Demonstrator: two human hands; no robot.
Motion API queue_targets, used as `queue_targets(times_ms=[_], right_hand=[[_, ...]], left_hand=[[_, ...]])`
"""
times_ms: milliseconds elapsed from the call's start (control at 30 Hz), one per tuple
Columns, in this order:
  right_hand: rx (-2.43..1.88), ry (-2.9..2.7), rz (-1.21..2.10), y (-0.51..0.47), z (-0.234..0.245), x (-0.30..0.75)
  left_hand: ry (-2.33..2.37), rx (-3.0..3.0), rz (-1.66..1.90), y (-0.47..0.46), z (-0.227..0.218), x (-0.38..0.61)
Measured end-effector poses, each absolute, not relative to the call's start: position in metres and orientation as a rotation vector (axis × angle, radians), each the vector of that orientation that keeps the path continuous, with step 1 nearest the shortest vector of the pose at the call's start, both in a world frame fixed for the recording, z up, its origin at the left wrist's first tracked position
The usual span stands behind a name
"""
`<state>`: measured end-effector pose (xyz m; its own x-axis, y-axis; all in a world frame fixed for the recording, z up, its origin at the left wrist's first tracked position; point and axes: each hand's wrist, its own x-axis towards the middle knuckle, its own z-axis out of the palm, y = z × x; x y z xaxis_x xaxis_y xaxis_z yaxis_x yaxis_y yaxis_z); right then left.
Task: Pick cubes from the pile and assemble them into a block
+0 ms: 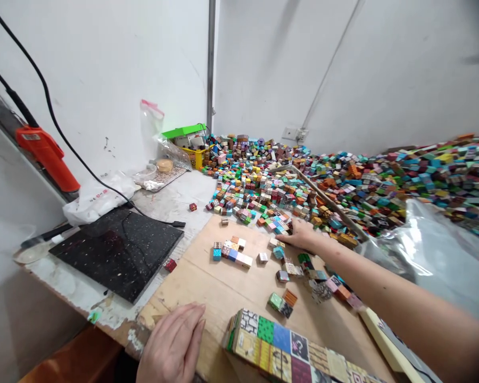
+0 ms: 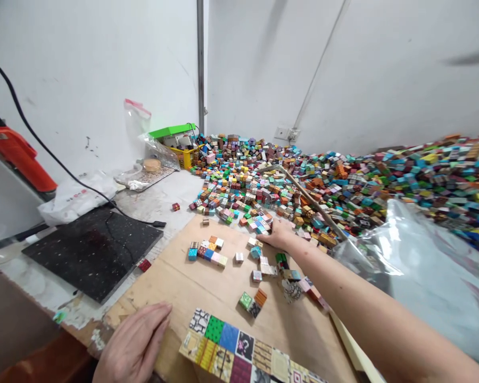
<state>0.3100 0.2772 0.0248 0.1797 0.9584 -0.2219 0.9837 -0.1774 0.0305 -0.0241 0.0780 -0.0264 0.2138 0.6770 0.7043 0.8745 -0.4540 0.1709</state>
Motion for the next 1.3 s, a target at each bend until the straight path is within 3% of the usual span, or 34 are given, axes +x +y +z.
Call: queue_targets(times_ms=[833,1100,1300], right_hand=[[2.295,1.947,-0.039,0.302,0.028,0.248],[2.204,2.033,-0.157,0.291,0.053,0.256],[2.242,2.164,-0.290,0.250,0.103,0.261]], left_hand=[[-1.551,-2.256,-1.213,0.077,-0.035,-0.021],[-1.577,-2.237,-1.163,0.075,-0.034,-0.023],[-1.540,-2.189,-1.097,0.074,-0.031,-0.022]])
